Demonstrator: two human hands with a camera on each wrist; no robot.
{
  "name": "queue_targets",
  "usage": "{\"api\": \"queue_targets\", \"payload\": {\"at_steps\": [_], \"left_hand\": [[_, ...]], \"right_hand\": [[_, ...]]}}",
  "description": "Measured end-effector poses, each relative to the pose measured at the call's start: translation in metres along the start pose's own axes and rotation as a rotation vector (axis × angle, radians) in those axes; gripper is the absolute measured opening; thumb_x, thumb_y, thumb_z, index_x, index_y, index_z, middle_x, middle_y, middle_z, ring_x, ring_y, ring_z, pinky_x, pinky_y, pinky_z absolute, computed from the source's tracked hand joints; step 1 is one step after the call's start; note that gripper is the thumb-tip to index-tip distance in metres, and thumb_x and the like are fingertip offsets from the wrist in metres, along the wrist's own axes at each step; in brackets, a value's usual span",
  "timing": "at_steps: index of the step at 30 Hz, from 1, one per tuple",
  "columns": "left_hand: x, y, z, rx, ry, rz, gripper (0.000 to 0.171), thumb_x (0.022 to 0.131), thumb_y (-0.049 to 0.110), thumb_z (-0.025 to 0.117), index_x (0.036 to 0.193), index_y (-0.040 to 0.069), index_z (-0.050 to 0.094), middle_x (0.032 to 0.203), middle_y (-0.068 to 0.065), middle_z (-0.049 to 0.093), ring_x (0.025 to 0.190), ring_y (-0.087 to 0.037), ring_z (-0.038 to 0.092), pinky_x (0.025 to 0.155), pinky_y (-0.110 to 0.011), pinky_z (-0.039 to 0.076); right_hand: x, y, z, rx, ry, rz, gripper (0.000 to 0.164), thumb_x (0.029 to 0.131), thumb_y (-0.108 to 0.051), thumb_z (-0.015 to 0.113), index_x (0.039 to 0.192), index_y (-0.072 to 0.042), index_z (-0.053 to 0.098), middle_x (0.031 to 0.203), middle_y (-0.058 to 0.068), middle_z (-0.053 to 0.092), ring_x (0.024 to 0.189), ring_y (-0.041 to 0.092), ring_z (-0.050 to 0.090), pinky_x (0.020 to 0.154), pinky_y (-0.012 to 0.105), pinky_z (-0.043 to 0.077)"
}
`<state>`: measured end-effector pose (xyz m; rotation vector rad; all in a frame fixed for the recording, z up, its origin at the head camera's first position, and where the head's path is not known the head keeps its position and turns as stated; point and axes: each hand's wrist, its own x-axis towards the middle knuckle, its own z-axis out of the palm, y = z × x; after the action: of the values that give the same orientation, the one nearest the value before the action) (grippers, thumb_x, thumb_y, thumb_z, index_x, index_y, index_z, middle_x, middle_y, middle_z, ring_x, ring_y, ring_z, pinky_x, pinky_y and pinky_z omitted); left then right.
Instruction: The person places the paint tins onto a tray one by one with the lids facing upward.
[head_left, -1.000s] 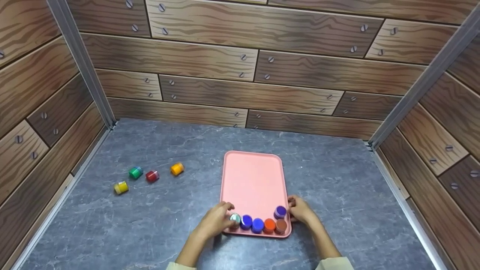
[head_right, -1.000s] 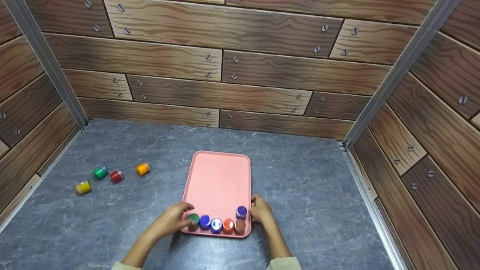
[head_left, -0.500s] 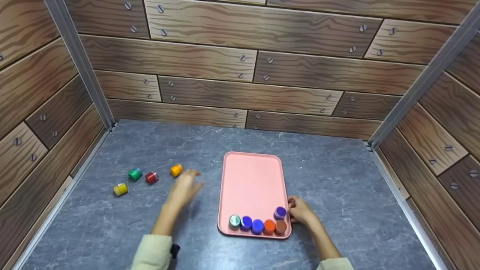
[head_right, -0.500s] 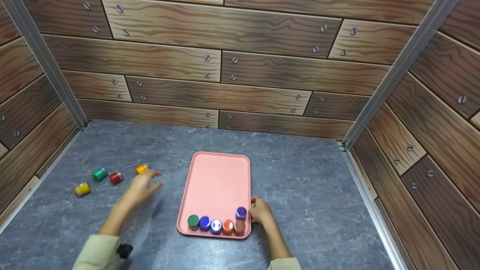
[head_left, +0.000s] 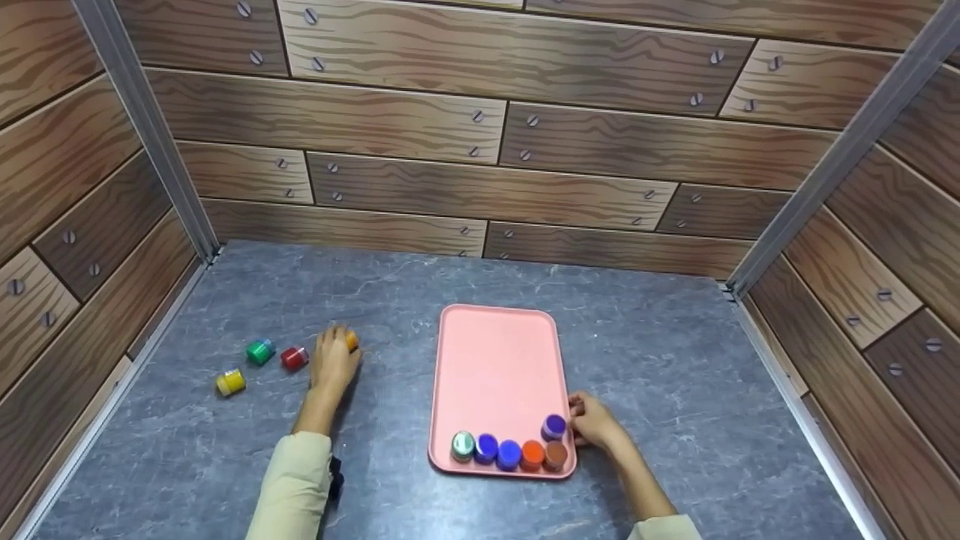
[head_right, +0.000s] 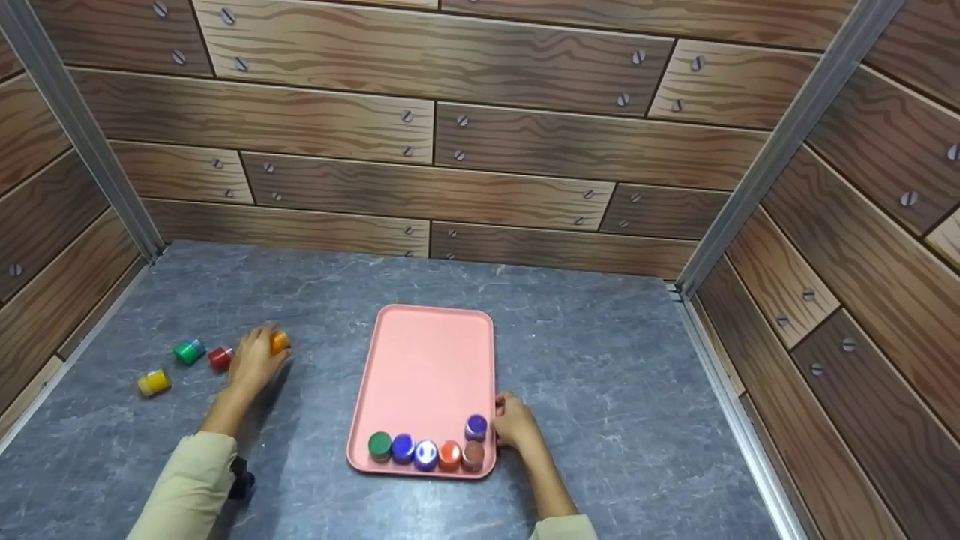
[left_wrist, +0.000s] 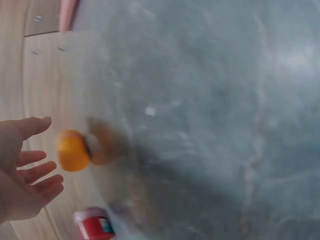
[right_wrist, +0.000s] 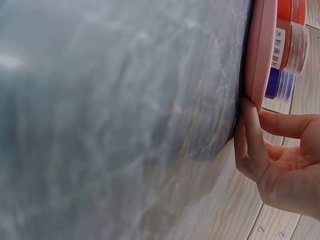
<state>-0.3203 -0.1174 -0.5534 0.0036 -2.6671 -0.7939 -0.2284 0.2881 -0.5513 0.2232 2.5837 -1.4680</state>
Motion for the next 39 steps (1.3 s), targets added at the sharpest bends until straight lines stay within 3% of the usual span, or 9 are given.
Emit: {"api": "queue_targets", "payload": {"at_steps": [5,12,17,25,32,39], "left_hand": [[-0.001,-0.008,0.008,-0.017,0.011,-0.028,0.033,0.074,0.005,0.072,0.100,-0.010,0.057,0.097,-0.026,0.055,0.095,-0.043,0.051,0.081,-0.051,0.042],[0.002,-0.005,0.017,-0.089,0.187,0.021,0.019,0.070,-0.007,0.068,0.081,-0.007,0.052,0.076,-0.023,0.054,0.076,-0.044,0.054,0.069,-0.051,0.044],[0.002,-0.004,0.023,-0.113,0.240,0.047,0.020,0.067,-0.010,0.064,0.078,-0.005,0.047,0.073,-0.022,0.052,0.072,-0.044,0.053,0.066,-0.051,0.043],[-0.002,0.001,0.022,-0.083,0.144,-0.007,0.030,0.063,-0.003,0.074,0.083,-0.009,0.052,0.082,-0.024,0.050,0.082,-0.044,0.052,0.075,-0.049,0.042],[-0.002,0.004,0.020,-0.073,0.058,-0.045,0.028,0.068,-0.003,0.069,0.085,-0.007,0.047,0.075,-0.028,0.057,0.075,-0.048,0.056,0.066,-0.052,0.045],[-0.006,0.013,0.016,-0.079,-0.013,-0.083,0.039,0.068,0.001,0.067,0.100,-0.011,0.049,0.077,-0.031,0.058,0.075,-0.049,0.058,0.065,-0.053,0.046]], "right_hand": [[0.000,0.001,0.001,-0.006,-0.002,-0.004,0.035,0.069,0.014,0.047,0.103,0.008,0.050,0.080,0.010,0.047,0.067,0.021,0.051,0.050,0.034,0.051],[0.001,0.001,0.002,0.002,-0.004,-0.007,0.036,0.069,0.014,0.046,0.104,0.008,0.049,0.080,0.010,0.048,0.064,0.019,0.050,0.048,0.032,0.051],[0.001,0.000,0.002,0.011,-0.004,0.001,0.036,0.068,0.014,0.046,0.104,0.008,0.050,0.080,0.011,0.048,0.063,0.019,0.051,0.048,0.032,0.051],[0.001,0.001,0.000,-0.011,0.004,-0.005,0.036,0.069,0.014,0.046,0.104,0.008,0.050,0.079,0.010,0.048,0.064,0.020,0.051,0.048,0.032,0.050],[0.002,0.001,0.000,-0.021,-0.001,-0.009,0.036,0.069,0.014,0.046,0.104,0.008,0.049,0.081,0.011,0.049,0.067,0.022,0.052,0.049,0.033,0.051],[0.001,0.002,0.001,-0.016,0.004,-0.018,0.036,0.069,0.014,0.046,0.105,0.009,0.050,0.080,0.010,0.049,0.066,0.020,0.052,0.049,0.033,0.051]]}}
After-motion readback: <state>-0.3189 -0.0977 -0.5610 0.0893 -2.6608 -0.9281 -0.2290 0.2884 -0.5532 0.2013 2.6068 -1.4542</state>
